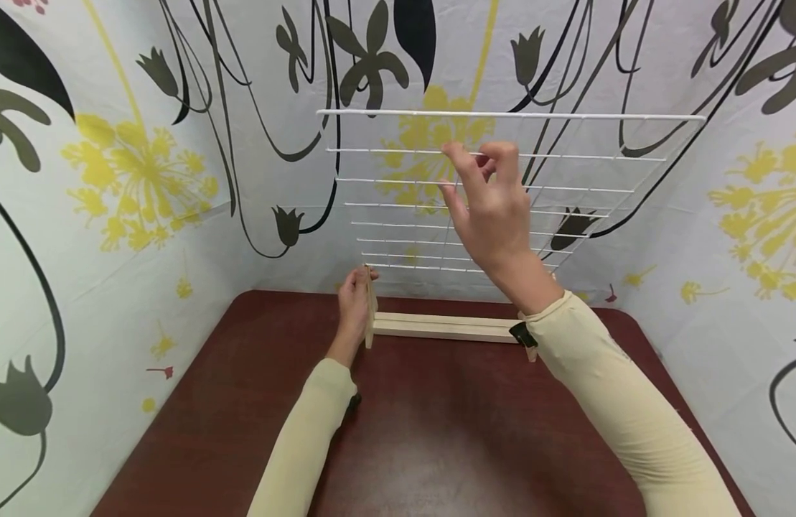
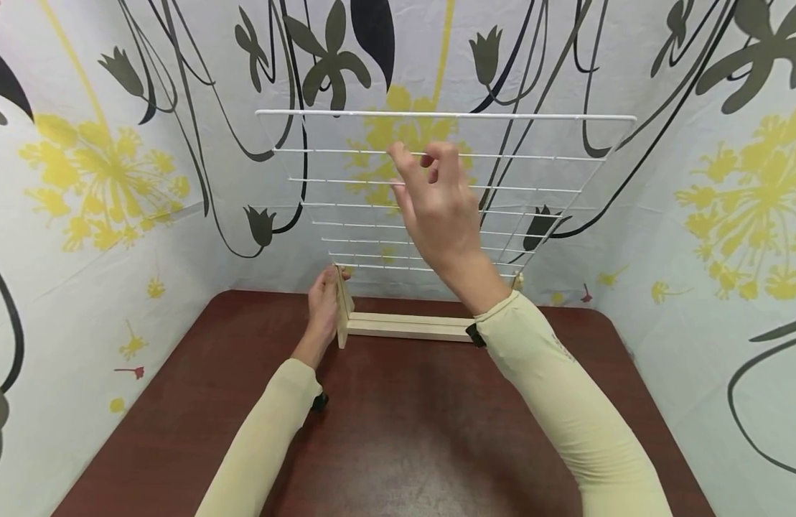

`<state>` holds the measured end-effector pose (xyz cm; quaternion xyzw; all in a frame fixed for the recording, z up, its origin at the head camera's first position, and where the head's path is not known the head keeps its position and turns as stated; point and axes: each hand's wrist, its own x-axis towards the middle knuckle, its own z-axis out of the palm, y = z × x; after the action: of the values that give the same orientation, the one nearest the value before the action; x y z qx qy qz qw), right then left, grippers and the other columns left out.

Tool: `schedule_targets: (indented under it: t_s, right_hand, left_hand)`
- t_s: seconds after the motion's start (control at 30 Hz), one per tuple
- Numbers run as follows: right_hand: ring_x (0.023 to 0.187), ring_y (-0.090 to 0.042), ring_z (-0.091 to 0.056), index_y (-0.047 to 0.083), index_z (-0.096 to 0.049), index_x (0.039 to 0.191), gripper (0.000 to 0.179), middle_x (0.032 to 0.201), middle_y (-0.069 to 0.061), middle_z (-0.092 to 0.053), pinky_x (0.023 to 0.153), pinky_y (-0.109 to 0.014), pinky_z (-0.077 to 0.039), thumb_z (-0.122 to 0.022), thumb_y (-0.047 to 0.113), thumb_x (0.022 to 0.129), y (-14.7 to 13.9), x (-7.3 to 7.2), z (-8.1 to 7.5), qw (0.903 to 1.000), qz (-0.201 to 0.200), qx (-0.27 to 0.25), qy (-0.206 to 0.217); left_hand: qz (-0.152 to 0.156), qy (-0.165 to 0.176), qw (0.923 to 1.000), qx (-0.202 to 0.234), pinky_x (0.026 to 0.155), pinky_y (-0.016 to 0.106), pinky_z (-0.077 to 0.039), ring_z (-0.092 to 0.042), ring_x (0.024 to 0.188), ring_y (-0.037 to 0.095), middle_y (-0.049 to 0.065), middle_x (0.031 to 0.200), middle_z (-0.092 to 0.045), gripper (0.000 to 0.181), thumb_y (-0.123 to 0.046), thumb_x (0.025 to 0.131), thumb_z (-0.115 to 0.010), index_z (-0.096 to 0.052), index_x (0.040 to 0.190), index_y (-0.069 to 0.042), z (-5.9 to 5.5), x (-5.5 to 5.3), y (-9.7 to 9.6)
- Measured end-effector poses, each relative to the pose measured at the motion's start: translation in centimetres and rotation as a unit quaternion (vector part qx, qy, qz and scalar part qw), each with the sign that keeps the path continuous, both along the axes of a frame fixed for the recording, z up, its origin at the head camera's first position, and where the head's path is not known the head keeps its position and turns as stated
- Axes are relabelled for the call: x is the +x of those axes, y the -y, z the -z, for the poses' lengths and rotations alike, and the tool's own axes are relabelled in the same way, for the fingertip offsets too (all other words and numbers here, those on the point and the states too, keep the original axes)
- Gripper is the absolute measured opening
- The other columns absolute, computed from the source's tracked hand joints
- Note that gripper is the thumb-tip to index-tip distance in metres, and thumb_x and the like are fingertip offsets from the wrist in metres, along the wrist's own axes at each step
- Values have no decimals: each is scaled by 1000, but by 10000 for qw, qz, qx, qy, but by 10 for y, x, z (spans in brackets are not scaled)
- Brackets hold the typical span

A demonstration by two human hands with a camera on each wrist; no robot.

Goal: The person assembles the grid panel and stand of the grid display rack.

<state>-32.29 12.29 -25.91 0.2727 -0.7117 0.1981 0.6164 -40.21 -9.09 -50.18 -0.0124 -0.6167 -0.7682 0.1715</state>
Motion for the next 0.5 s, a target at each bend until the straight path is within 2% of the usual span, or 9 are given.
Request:
schedule_targets:
  t_s: [0.17,0.3,0.4,0.5]
  right_hand:
    - [84,-32,-61,20,-64,133,42,112,-18,-47,63,-45,-55,-79,10,95,0,-3,0,9998,76,87,137]
    - [84,-33,-60,20,-61,137,48,115,-19,-46,64,-44,-55,-79,9,94,-4,-4,-4,9991,77,267,305]
    - [85,-33,-62,23,-57,143,55,121,-20,-46,62,-45,-55,-79,11,94,-8,-3,-8,9964,134,577,612]
    - [88,-32,-65,27,-52,150,63,128,-20,-47,60,-46,-56,-79,15,94,-13,2,-13,9913,226,879,955]
  left_hand:
    - [-28,57,9999,-151,101,27,-47,-63,125,24,26,125,-72,54,-49,109,-53,-70,121,1,-1,1,-2]
    - [-16,84,9997,-215,97,34,-50,-64,115,18,22,124,-73,54,-51,109,-52,-70,121,-2,-2,2,-3]
    - [-19,190,9994,-275,92,42,-51,-62,103,15,18,123,-73,55,-53,109,-51,-71,121,-4,-3,2,-1]
    - [96,326,9990,-279,97,45,-50,-60,105,13,18,126,-73,57,-55,108,-52,-70,125,-4,-6,3,3]
